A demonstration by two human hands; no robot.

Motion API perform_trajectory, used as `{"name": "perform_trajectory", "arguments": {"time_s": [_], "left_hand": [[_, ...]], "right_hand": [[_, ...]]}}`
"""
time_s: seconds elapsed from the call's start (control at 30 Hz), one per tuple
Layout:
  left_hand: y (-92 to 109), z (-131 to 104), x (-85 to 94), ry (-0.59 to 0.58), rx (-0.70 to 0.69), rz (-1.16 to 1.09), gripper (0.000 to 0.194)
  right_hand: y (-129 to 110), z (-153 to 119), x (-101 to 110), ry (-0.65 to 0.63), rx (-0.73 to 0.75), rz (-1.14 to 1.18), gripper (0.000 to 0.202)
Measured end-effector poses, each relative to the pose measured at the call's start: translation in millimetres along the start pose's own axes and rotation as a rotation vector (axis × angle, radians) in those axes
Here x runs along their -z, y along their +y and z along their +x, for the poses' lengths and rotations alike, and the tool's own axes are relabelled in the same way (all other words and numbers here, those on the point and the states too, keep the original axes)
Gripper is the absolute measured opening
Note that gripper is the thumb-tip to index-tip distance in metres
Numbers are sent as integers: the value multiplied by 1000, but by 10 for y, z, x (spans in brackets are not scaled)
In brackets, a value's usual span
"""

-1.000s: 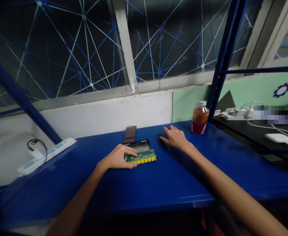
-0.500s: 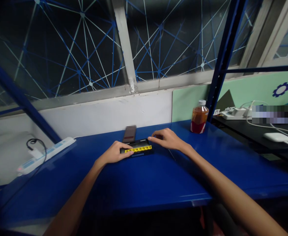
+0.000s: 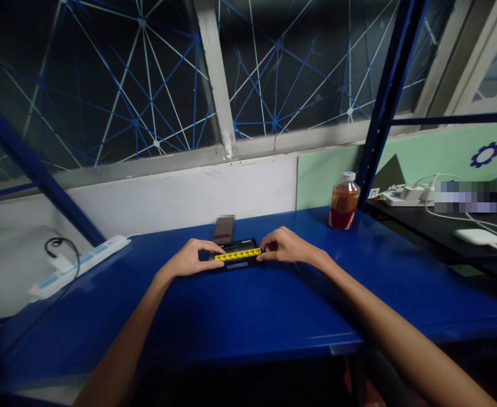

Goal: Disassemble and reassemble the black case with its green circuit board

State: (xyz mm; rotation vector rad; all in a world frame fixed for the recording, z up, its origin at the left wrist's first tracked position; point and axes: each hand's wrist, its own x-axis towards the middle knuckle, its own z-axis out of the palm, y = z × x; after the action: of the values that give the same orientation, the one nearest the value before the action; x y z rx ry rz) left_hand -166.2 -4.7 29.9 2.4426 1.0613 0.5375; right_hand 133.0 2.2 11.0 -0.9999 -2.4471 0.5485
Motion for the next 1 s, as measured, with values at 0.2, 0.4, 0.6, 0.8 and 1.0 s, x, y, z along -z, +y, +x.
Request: {"name": "perform_trajectory", "arguments": {"time_s": [0.2, 0.4, 0.6, 0.8, 1.0], "left_hand": [[-122, -60, 153, -35, 110, -53, 34], [-172, -87, 193, -94, 137, -78, 29], [-164, -103, 220, -100, 106, -43, 21], [-188, -106, 223, -110, 134, -35, 22], [-220, -112, 218, -108, 141, -43, 21]], "right_hand": [[3, -1, 2, 5, 6, -58, 34], [12, 5, -12, 14, -23, -120, 32], [34, 7, -26, -4, -43, -196, 31], [55, 17, -27, -39, -39, -214, 37], [56, 34, -71, -25, -27, -195, 44]]}}
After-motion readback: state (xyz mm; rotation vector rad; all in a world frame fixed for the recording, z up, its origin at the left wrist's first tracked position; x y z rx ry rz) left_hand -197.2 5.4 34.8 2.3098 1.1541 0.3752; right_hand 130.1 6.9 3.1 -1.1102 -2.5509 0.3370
